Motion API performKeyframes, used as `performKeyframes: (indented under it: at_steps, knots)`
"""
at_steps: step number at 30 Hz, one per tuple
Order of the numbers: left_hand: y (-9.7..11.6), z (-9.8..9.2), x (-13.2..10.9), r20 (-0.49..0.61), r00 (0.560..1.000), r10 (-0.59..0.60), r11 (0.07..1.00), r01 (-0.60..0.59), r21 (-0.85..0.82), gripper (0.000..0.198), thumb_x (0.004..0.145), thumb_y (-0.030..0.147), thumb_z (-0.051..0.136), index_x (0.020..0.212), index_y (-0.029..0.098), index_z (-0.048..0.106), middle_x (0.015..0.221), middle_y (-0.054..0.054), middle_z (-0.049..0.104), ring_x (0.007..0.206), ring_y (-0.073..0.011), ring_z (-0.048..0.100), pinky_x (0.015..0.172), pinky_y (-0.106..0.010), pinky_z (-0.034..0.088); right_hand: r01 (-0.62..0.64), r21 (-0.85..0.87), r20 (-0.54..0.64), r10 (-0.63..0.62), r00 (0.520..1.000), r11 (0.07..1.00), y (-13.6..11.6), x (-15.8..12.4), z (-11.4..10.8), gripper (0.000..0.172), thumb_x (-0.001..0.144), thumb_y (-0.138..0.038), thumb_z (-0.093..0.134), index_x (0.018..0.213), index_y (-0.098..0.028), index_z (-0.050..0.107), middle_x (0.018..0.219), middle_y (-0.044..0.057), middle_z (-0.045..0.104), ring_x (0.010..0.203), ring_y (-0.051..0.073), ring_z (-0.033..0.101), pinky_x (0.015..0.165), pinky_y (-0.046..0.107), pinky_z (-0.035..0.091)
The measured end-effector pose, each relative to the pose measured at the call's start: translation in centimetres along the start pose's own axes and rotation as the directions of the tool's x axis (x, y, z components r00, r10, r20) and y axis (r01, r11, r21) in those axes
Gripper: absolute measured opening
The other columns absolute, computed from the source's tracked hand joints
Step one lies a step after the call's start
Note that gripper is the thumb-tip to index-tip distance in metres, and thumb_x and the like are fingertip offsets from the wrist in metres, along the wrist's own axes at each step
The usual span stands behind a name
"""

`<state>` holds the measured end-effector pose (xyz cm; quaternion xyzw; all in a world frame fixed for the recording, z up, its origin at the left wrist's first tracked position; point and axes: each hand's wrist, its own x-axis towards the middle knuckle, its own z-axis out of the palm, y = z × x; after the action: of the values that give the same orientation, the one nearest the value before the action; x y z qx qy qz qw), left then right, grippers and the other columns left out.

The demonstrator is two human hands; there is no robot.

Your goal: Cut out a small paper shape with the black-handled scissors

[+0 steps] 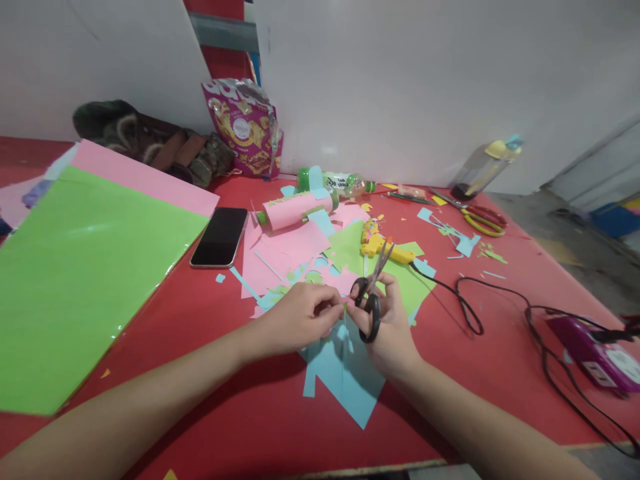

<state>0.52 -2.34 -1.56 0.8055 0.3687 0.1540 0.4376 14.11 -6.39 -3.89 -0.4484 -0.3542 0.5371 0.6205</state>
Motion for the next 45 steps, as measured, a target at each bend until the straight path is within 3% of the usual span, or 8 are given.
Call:
performKeyframes:
  at_steps: [11, 15, 19, 28, 40, 45]
  knots:
    - [-0.2, -0.9, 0.1, 0.165, 0.985, 0.047, 0.996, -0.059, 0.068, 0.025, 0.076, 0.019, 0.040, 0.059, 0.012, 0.056, 0.057, -0.001, 0.058, 0.051, -0.0079, 0.048, 0.049, -0.018, 0.032, -0.078, -0.010, 0.126, 0.078, 0.989, 0.997, 0.0, -0.1, 0.0, 0.045, 0.056, -0.015, 0.071, 0.084, -0.027, 0.037, 0.072, -0.008, 0.046, 0.058, 0.006, 0.050, 0.053, 0.019, 0.040]
    - [-0.3, -1.3, 0.0, 0.212, 0.977, 0.001, 1.000, -0.001, -0.001, 0.026, 0.077, 0.022, 0.039, 0.063, 0.012, 0.059, 0.060, -0.002, 0.060, 0.053, -0.0089, 0.050, 0.049, -0.018, 0.034, -0.090, -0.042, 0.145, 0.095, 0.985, 0.995, -0.2, 0.0, -0.1, 0.046, 0.055, -0.013, 0.071, 0.084, -0.026, 0.037, 0.072, -0.008, 0.045, 0.058, 0.006, 0.049, 0.052, 0.019, 0.040]
    - [-0.2, -1.7, 0.1, 0.194, 0.980, -0.044, 0.996, 0.058, -0.066, 0.024, 0.076, 0.022, 0.039, 0.063, 0.013, 0.058, 0.063, -0.002, 0.062, 0.052, -0.0085, 0.050, 0.048, -0.018, 0.034, -0.102, -0.063, 0.140, 0.110, 0.984, 0.993, -0.2, 0.0, 0.0, 0.045, 0.055, -0.013, 0.071, 0.082, -0.026, 0.037, 0.071, -0.008, 0.045, 0.058, 0.006, 0.048, 0.051, 0.018, 0.039]
    - [-0.4, -1.9, 0.3, 0.068, 0.998, -0.009, 1.000, 0.011, -0.026, 0.018, 0.072, 0.016, 0.039, 0.061, 0.014, 0.053, 0.057, 0.003, 0.049, 0.052, -0.0071, 0.040, 0.048, -0.017, 0.031, -0.084, -0.061, 0.088, 0.089, 0.992, 0.995, -0.1, 0.0, 0.1, 0.044, 0.055, -0.016, 0.069, 0.083, -0.026, 0.036, 0.071, -0.008, 0.046, 0.055, 0.005, 0.046, 0.051, 0.018, 0.038]
    - [-0.3, -1.6, 0.1, 0.173, 0.985, -0.016, 0.997, 0.029, -0.077, 0.020, 0.076, 0.023, 0.040, 0.068, 0.014, 0.056, 0.065, -0.002, 0.063, 0.055, -0.0100, 0.054, 0.050, -0.018, 0.038, -0.087, -0.067, 0.092, 0.093, 0.991, 0.994, -0.2, -0.1, 0.1, 0.045, 0.056, -0.016, 0.070, 0.083, -0.026, 0.036, 0.072, -0.008, 0.046, 0.054, 0.005, 0.046, 0.050, 0.018, 0.038]
    - [-0.4, -1.7, 0.2, 0.165, 0.986, 0.015, 0.999, -0.009, -0.041, 0.021, 0.076, 0.023, 0.040, 0.066, 0.014, 0.057, 0.061, -0.001, 0.061, 0.053, -0.0092, 0.051, 0.049, -0.018, 0.036, -0.092, -0.049, 0.102, 0.097, 0.990, 0.995, -0.1, -0.1, 0.1, 0.046, 0.056, -0.014, 0.071, 0.084, -0.026, 0.037, 0.072, -0.008, 0.046, 0.056, 0.005, 0.047, 0.052, 0.018, 0.038]
